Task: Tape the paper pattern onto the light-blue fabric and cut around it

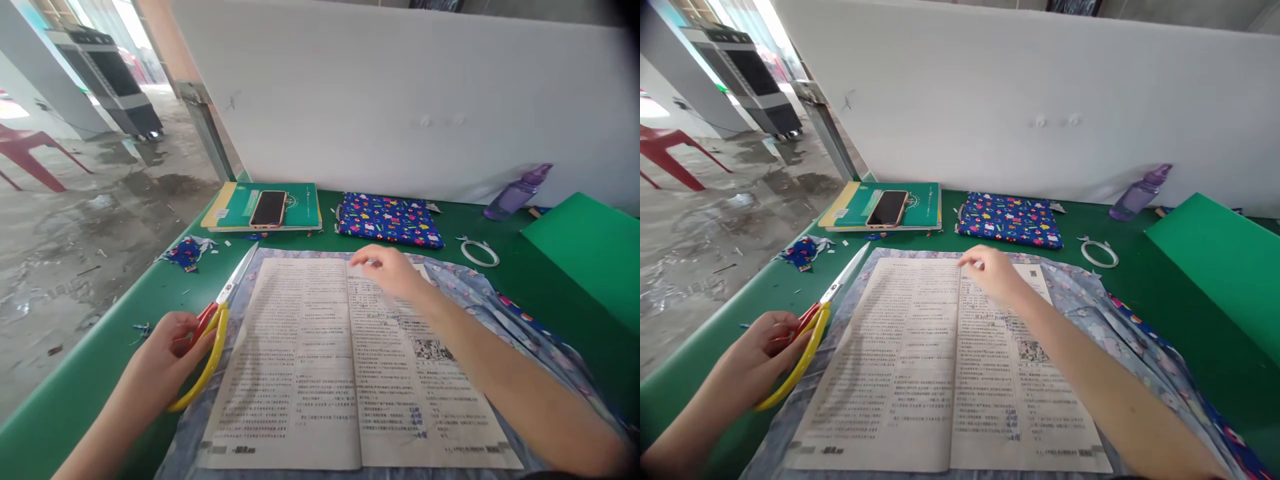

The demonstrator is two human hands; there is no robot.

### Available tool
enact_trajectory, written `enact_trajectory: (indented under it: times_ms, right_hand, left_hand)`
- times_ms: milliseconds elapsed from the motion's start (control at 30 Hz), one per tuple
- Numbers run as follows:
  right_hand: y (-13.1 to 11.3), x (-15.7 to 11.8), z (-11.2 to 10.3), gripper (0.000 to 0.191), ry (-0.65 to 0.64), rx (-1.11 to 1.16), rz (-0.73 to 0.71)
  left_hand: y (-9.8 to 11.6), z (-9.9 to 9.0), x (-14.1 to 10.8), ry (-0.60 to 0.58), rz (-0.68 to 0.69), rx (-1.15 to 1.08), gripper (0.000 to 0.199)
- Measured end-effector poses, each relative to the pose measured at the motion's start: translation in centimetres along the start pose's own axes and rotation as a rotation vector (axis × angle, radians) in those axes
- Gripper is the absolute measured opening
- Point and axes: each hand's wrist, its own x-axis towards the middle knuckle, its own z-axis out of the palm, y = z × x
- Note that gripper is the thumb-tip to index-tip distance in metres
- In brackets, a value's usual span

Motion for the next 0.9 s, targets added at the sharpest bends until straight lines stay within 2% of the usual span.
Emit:
enact_trajectory:
  times_ms: [67,167,200,267,333,467,600,667,767,900]
  right_hand:
    - [-1.6,-3.1,0.6,0.019,-0.281,0.162,0.057]
    - [-3.8,-6.8,1.7,0.042,-0.667,0.436,0.1]
    - [-4.4,-7.6,2.1,0.05,-0.737,0.483,0.103]
    - [-5.2,-8.9,3.4,0.062,-0.785,0.533,0.114]
    - [-5.5,-9.7,4.8,0.063,-0.721,0.574,0.136]
    - [-4.6,-10.2,7.1,0.048,-0.438,0.728,0.268]
    - [-4.0,-10.1,7.2,0.036,-0.3,0.828,0.284]
    - [-4.1,-9.9,6.8,0.033,-0.274,0.829,0.28]
    - [-4.5,-9.6,6.4,0.031,-0.261,0.909,0.29]
    - [-4.8,-9.0,6.4,0.028,-0.185,1.09,0.318]
  left_hand:
    - [1.2,0.2,-0.8,-0.089,0.006,-0.027,0.047]
    - [3.5,1.4,-1.7,-0.248,0.086,-0.075,0.042]
    - [4.3,2.1,-1.9,-0.295,0.117,-0.083,0.038]
    - [5.7,3.7,-2.2,-0.353,0.149,-0.115,0.032]
    - [7.0,5.4,-2.6,-0.425,0.143,-0.189,0.029]
    - [9.2,7.8,-3.6,-0.59,0.151,-0.463,0.024]
    - [10.1,9.3,-4.3,-0.712,0.186,-0.496,0.018]
    - [10.1,10.1,-4.4,-0.716,0.2,-0.482,0.015]
    - [10.3,10.7,-4.3,-0.631,0.237,-0.47,0.012]
    - [12.0,9.6,-3.7,-0.562,0.327,-0.383,0.014]
